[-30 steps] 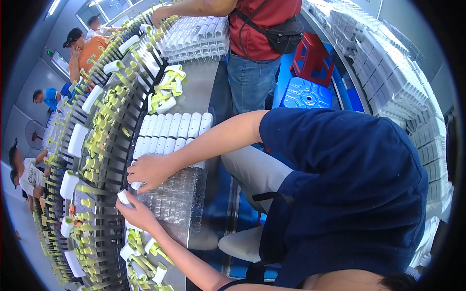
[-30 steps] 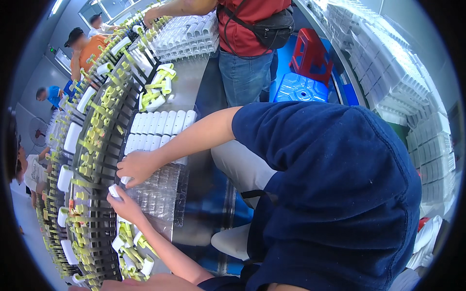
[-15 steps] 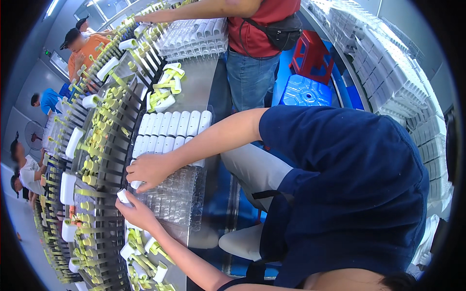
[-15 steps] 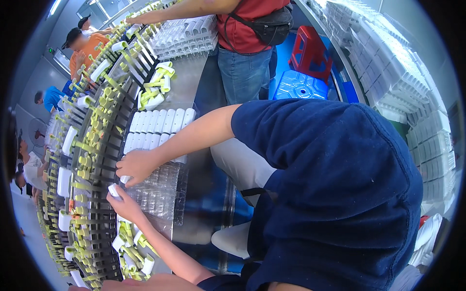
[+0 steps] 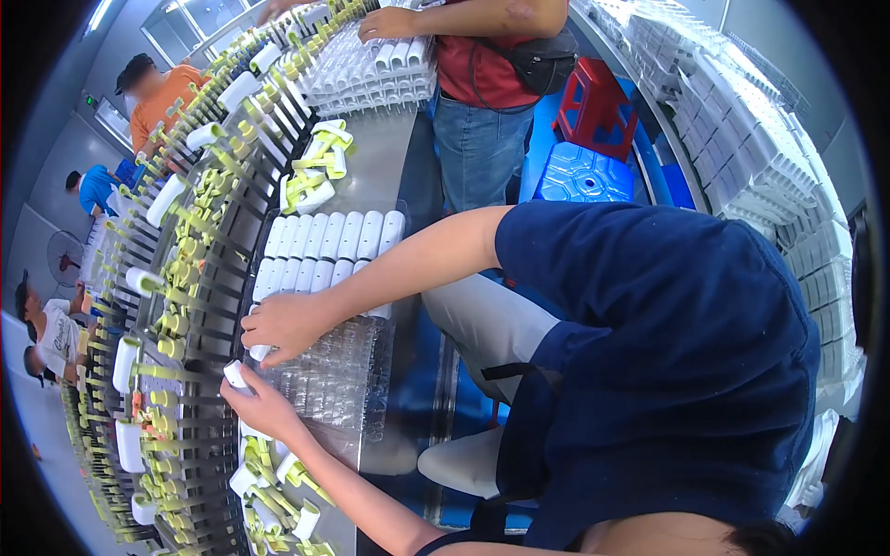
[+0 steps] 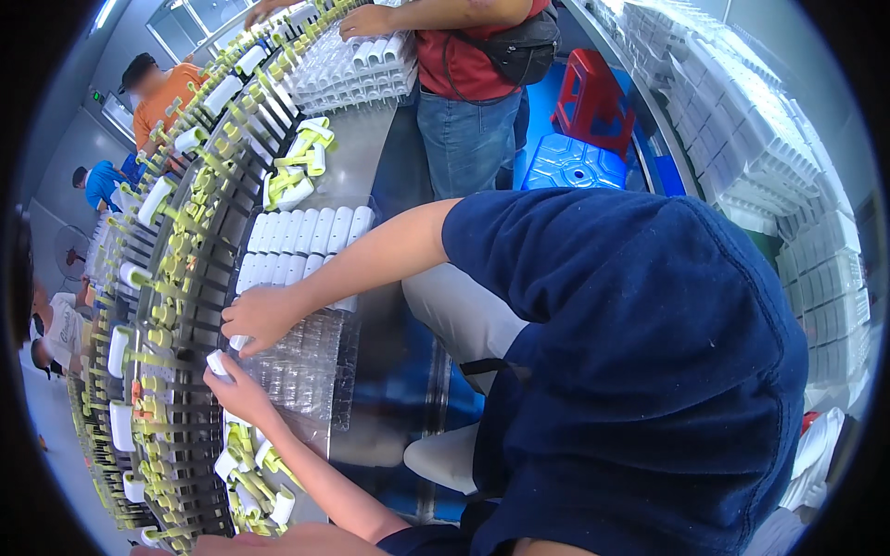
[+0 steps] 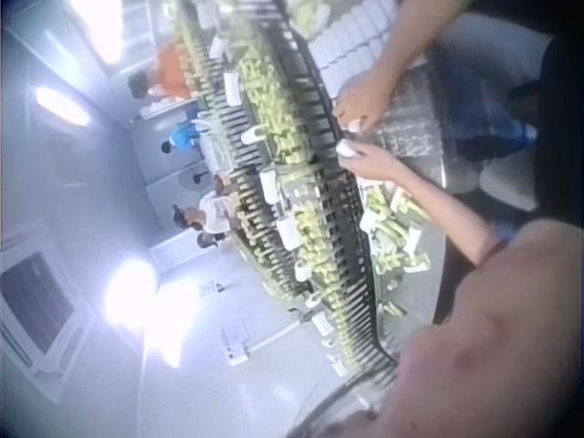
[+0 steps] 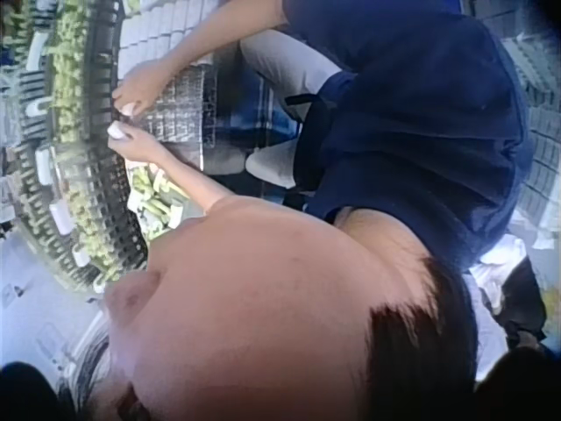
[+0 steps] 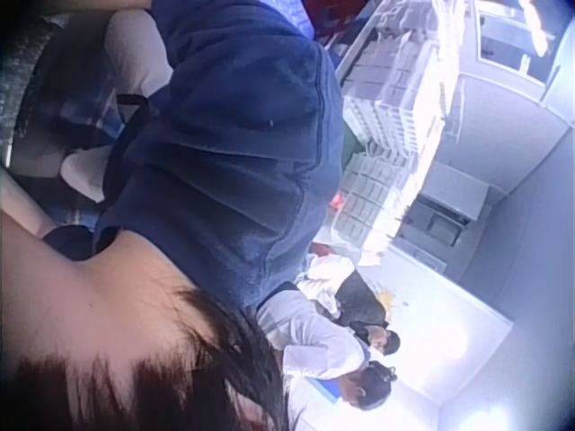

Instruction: The person arranges plastic caps into a blister tray and assembles plastic components together by hand along a conveyor line.

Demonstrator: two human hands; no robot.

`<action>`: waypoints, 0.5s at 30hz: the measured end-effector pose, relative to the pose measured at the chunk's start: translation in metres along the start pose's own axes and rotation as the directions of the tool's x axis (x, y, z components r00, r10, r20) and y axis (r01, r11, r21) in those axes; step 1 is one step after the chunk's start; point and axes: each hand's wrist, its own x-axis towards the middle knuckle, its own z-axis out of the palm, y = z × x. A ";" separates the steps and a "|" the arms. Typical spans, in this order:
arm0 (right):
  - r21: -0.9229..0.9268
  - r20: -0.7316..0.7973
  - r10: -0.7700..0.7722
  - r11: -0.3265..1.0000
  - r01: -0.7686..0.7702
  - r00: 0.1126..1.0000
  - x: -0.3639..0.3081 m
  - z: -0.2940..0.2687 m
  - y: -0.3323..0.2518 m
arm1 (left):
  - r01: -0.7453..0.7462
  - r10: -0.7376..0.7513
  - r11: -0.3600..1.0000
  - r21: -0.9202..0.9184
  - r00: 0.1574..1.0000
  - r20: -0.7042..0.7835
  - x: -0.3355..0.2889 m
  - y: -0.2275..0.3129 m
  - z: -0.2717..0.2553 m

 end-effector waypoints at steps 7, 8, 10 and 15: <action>0.009 0.037 0.026 1.000 -0.026 0.999 0.001 0.000 0.000 | 0.002 -0.002 1.000 -0.004 1.000 0.006 0.000 -0.001 0.000; 0.015 0.027 0.017 1.000 -0.017 0.999 0.001 0.000 -0.001 | 0.003 -0.003 1.000 -0.002 1.000 0.005 0.000 -0.002 -0.001; 0.017 0.018 0.011 1.000 -0.012 1.000 0.000 -0.001 0.000 | 0.006 -0.006 1.000 -0.007 1.000 0.014 0.000 -0.001 -0.001; 0.005 0.026 0.007 1.000 -0.007 1.000 0.000 0.000 0.002 | 0.006 -0.006 1.000 -0.007 1.000 -0.002 -0.001 0.002 0.000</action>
